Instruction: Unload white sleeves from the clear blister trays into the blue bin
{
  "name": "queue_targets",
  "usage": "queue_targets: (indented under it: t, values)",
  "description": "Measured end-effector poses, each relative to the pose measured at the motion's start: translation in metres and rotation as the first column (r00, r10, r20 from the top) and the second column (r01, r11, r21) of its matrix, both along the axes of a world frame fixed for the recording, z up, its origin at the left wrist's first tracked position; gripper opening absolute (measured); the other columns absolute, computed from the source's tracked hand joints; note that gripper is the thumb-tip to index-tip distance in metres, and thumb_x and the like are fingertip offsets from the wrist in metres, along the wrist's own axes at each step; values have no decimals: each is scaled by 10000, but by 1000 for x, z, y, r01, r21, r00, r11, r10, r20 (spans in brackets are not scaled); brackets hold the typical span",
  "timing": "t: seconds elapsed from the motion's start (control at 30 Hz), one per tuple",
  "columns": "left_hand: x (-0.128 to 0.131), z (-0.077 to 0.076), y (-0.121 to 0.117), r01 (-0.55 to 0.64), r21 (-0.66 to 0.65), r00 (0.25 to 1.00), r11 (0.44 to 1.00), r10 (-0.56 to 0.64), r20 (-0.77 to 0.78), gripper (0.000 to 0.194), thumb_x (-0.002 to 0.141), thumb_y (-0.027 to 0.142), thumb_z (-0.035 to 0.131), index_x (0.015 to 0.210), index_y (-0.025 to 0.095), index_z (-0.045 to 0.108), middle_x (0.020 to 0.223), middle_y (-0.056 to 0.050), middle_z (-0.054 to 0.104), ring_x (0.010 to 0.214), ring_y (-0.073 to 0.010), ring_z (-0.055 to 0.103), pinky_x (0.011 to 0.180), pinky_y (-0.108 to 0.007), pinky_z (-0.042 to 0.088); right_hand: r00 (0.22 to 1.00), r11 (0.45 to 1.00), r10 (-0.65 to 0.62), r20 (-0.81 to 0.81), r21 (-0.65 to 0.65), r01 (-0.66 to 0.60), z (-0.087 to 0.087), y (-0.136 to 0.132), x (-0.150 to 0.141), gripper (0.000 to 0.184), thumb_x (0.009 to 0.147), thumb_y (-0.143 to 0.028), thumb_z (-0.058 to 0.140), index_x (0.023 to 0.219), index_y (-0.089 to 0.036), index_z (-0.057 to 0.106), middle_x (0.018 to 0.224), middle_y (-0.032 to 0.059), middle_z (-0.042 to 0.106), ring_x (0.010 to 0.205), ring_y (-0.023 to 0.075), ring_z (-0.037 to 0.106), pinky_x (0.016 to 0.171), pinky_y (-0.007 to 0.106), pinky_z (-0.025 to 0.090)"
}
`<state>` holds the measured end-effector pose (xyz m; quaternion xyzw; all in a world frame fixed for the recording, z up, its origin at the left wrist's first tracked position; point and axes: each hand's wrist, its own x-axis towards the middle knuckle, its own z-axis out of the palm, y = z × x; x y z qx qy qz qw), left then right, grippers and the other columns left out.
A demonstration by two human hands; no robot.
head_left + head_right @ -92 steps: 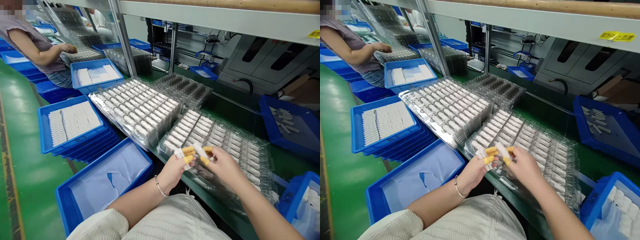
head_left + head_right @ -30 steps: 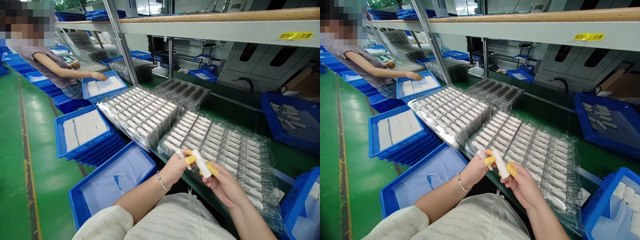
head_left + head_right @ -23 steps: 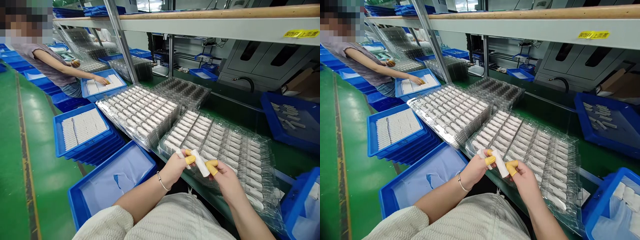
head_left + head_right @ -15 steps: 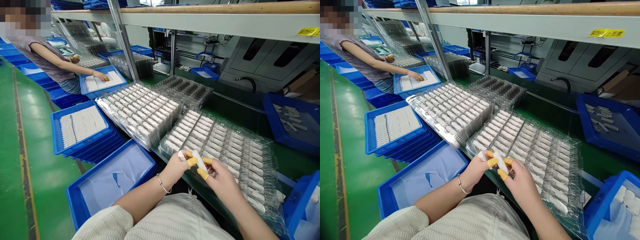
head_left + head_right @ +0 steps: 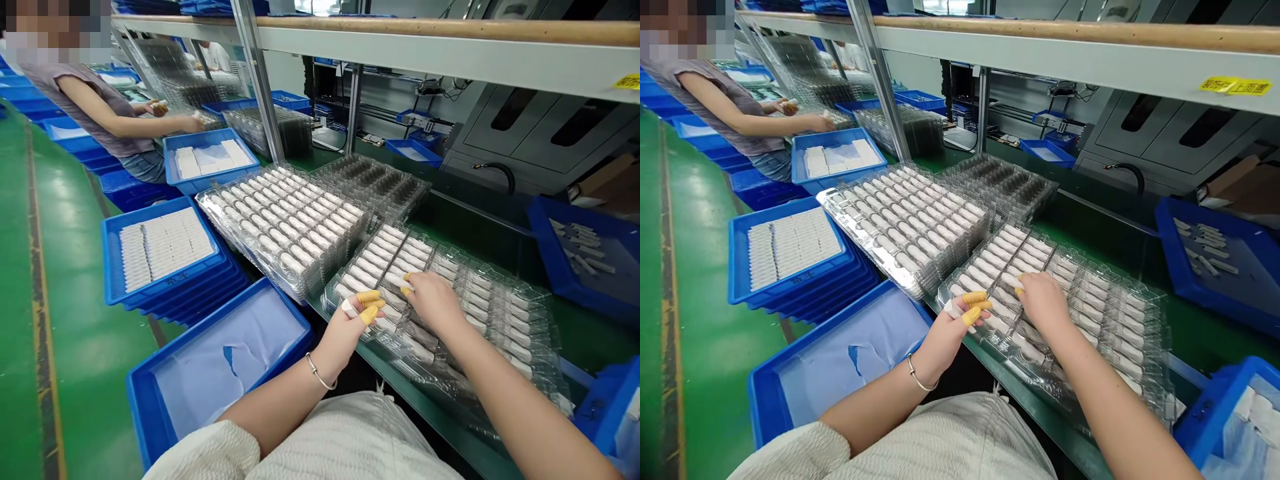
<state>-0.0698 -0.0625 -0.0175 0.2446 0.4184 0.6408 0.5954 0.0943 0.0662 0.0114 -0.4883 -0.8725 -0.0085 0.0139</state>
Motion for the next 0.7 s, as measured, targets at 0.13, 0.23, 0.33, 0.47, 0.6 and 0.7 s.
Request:
queue_targets:
  t: [0.13,0.23,0.33,0.47,0.6,0.7]
  values:
    - [0,-3,0,25,5,1000,1000,-25,-7,435,725,429,799,1081,198,706,1068,-93,723,897,-196,669,778,-301,460,999,1000,26,-40,-5,-26,-6,0,-5,153,860,-117,558,760,-185,652,798,80,681,932,285,560,753,351,404]
    - [0,-6,-1,67,60,998,996,-66,-10,457,766,478,760,1137,221,688,1147,-98,700,1016,-223,650,845,-317,455,994,999,46,-101,-2,-46,1,-11,1,161,884,-119,540,824,-184,674,934,81,687,1016,279,539,846,363,422]
    - [1,-9,-2,124,160,992,979,-126,4,484,802,494,724,1213,248,651,1269,-100,642,1195,-257,574,981,-357,422,920,990,104,-378,-47,-131,14,-42,9,134,934,-223,541,944,-211,673,1045,63,668,1045,238,552,893,340,448]
    - [9,-8,-2,260,239,960,936,-276,38,559,813,536,693,1286,255,592,1361,-119,567,1276,-286,509,1065,-423,383,727,912,163,-667,-179,-369,20,-95,10,162,929,-277,585,1082,-254,632,1101,53,637,1053,215,590,902,339,489]
    - [18,-4,-1,369,231,927,900,-373,-28,646,739,456,796,1314,291,553,1329,-101,564,1270,-274,499,1058,-415,389,695,950,187,-695,-51,-307,6,-121,17,123,937,-187,538,1031,-230,603,1044,75,620,978,212,618,820,343,521]
    - [19,1,-2,405,213,914,889,-391,-103,586,724,371,825,1255,280,594,1220,-80,604,1163,-239,553,997,-373,424,741,967,253,-622,184,-176,-4,-123,31,80,915,-159,567,954,-214,609,1023,96,602,948,232,609,790,367,521]
